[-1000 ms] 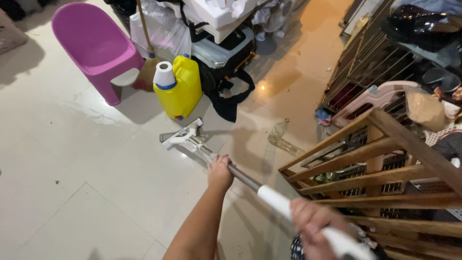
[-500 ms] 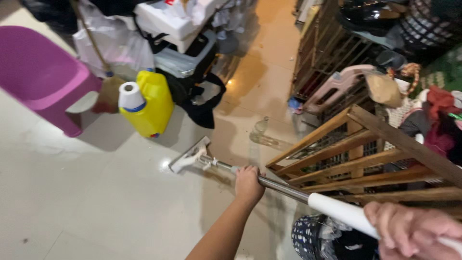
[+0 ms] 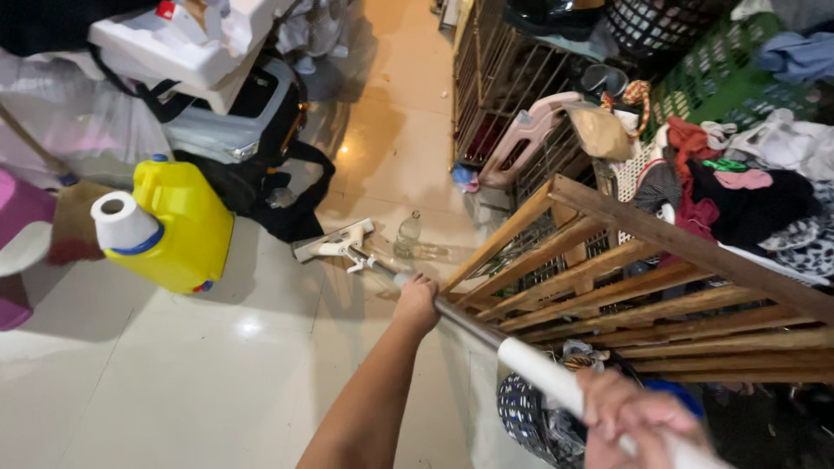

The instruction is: The person mops a tiled floor in a cluttered room using a flat mop. They move around various items, including a child's toy and a water bottle, to clean the floor surface.

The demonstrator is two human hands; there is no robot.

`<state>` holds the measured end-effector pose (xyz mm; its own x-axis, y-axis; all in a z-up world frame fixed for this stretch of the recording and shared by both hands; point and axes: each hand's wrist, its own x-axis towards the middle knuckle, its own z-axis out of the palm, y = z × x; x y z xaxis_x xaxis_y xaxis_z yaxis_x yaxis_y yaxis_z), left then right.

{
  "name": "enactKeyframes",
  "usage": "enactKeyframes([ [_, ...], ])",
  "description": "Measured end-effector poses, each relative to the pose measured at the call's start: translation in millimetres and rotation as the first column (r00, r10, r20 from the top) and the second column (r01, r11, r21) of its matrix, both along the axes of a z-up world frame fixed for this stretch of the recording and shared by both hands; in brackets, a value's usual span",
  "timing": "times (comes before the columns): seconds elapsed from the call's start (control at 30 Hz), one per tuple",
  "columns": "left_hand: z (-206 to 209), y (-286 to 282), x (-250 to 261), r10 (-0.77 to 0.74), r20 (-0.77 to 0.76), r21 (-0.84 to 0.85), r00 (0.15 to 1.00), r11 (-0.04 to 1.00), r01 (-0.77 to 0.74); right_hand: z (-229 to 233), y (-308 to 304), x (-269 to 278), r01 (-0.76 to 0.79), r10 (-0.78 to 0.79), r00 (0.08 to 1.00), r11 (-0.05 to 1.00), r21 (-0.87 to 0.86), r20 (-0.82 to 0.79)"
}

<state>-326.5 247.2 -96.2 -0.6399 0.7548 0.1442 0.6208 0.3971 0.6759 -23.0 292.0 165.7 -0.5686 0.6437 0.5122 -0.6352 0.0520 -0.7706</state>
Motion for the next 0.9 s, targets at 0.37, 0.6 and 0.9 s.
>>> enactKeyframes([
  [0.37,61,-16,30,-0.106,0.026,0.154,0.994,0.983,0.101,56,-13,23,0.165,-0.156,0.982,0.983,-0.082,0.106],
  [0.6,29,0,32,-0.128,0.037,0.108,0.991,0.986,0.123,50,-21,14,0.128,-0.124,0.990,0.990,-0.063,0.069],
  [0.9,29,15,-9,-0.191,-0.010,-0.184,0.982,0.965,0.186,69,-40,-34,0.248,-0.243,0.964,0.968,-0.040,0.105],
])
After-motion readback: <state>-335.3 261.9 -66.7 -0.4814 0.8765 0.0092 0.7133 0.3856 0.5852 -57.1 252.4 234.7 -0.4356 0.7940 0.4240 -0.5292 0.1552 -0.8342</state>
